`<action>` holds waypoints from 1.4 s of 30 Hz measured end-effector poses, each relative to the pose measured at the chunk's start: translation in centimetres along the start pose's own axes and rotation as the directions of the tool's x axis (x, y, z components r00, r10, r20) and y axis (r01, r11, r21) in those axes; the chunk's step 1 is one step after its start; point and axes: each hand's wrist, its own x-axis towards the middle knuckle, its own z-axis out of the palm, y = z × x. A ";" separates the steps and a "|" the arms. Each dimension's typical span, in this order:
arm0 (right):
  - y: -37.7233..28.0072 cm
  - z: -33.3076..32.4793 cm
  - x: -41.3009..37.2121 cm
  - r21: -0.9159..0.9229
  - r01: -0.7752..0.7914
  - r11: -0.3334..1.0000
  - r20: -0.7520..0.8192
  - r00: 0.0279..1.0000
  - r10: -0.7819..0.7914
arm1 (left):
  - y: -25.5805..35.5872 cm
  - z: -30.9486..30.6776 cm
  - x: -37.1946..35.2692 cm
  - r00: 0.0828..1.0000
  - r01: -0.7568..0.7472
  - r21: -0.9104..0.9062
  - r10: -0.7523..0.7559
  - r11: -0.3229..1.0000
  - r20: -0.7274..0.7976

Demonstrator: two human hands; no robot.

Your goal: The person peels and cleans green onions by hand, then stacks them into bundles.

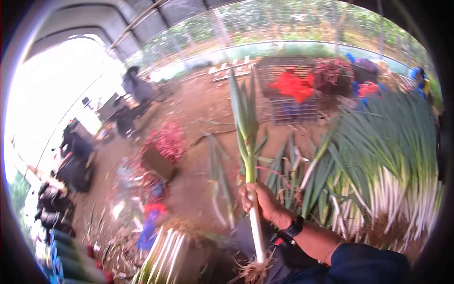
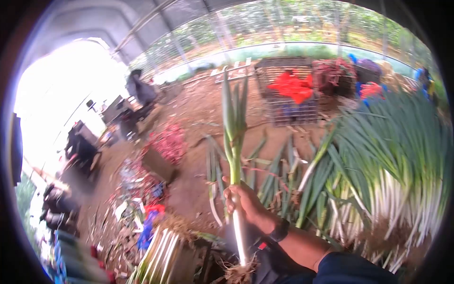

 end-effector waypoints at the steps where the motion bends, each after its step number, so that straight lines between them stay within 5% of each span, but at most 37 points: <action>1: 0.6 1.8 0.2 -0.046 -0.047 0.998 0.068 0.996 0.050 | -1.0 0.3 0.6 0.998 -0.055 -0.037 0.054 0.998 -0.040; 4: 4.2 4.1 1.5 -0.025 -0.246 0.969 0.253 0.936 0.245 | 0.3 0.6 1.4 0.941 -0.308 -0.165 0.275 0.937 -0.195; 6: 6.2 6.4 0.7 -0.249 -0.271 0.930 0.297 0.893 0.339 | 7.6 -2.4 -1.7 0.890 -0.441 -0.250 0.384 0.862 -0.247; 8: 8.8 7.9 -0.3 -0.280 -0.431 0.858 0.281 0.817 0.503 | 12.9 -3.8 -4.0 0.874 -0.470 -0.345 0.373 0.812 -0.312; 10: 11.1 9.2 -1.6 -0.353 -0.431 0.831 0.331 0.773 0.542 | 16.5 -5.1 -5.3 0.832 -0.520 -0.291 0.399 0.803 -0.386; 14: 13.7 10.3 -4.0 -0.547 -0.397 0.737 0.381 0.666 0.641 | 20.1 -6.1 -5.4 0.814 -0.527 -0.368 0.333 0.766 -0.475; 16: 14.7 10.1 -5.1 -0.599 -0.411 0.687 0.370 0.619 0.693 | 20.6 -5.8 -4.4 0.750 -0.545 -0.220 0.353 0.809 -0.559; 24: 16.2 10.3 -7.2 -0.781 -0.326 0.532 0.318 0.525 0.789 | 17.6 -1.1 -2.3 0.825 -0.439 -0.346 0.219 0.829 -0.522; 27: 16.9 9.9 -7.3 -0.747 -0.367 0.555 0.309 0.547 0.778 | 15.6 -2.7 -3.2 0.880 -0.418 -0.739 0.032 0.528 -0.474; 28: 16.9 9.7 -7.0 -0.746 -0.368 0.555 0.308 0.548 0.778 | 14.0 -3.7 -3.7 0.784 -0.566 -0.723 -0.014 0.397 -0.621; 29: 17.0 9.4 -6.7 -0.708 -0.417 0.569 0.317 0.533 0.785 | 12.3 -4.1 -4.0 0.731 -0.636 -0.769 -0.274 0.057 -0.625; 32: 17.2 9.0 -6.0 -0.652 -0.466 0.598 0.362 0.502 0.786 | 5.6 -9.4 -10.4 0.633 -0.582 -0.741 -0.385 0.335 -0.671; 34: 17.3 9.9 -5.5 -0.699 -0.495 0.516 0.285 0.469 0.836 | -2.5 -7.0 -14.3 0.697 -0.467 -0.733 -0.305 0.495 -0.649; 35: 17.7 10.2 -5.0 -0.660 -0.519 0.544 0.331 0.449 0.830 | -3.8 -7.1 -16.6 0.734 -0.202 -0.523 -0.226 0.828 -0.641; 36: 18.2 10.5 -4.7 -0.620 -0.556 0.554 0.380 0.406 0.831 | -4.7 -6.5 -19.6 0.787 0.128 -0.189 -0.216 0.974 -0.578; 37: 18.2 11.4 -4.8 -0.705 -0.441 0.556 0.369 0.442 0.818 | -5.2 -4.6 -22.3 0.777 0.281 0.021 -0.215 0.959 -0.591; 38: 18.3 12.8 -5.1 -0.735 -0.363 0.573 0.411 0.434 0.801 | -5.9 -3.5 -24.5 0.806 0.238 -0.004 -0.200 0.971 -0.558; 39: 18.3 14.4 -5.5 -0.753 -0.362 0.550 0.425 0.370 0.826 | -5.1 -2.8 -25.7 0.844 0.225 -0.386 -0.377 0.895 -0.381; 40: 18.2 15.4 -5.7 -0.773 -0.354 0.527 0.424 0.330 0.843 | -1.9 -3.5 -26.1 0.879 0.237 -0.780 -0.470 0.579 -0.082; 41: 19.5 15.8 -5.9 -0.791 -0.306 0.530 0.473 0.243 0.847 | 0.1 -3.7 -26.4 0.921 0.186 -0.898 -0.389 0.398 0.018; 42: 20.5 16.4 -6.4 -0.805 -0.259 0.534 0.509 0.163 0.845 | 1.4 -3.8 -26.2 0.961 0.101 -0.902 -0.274 0.420 -0.020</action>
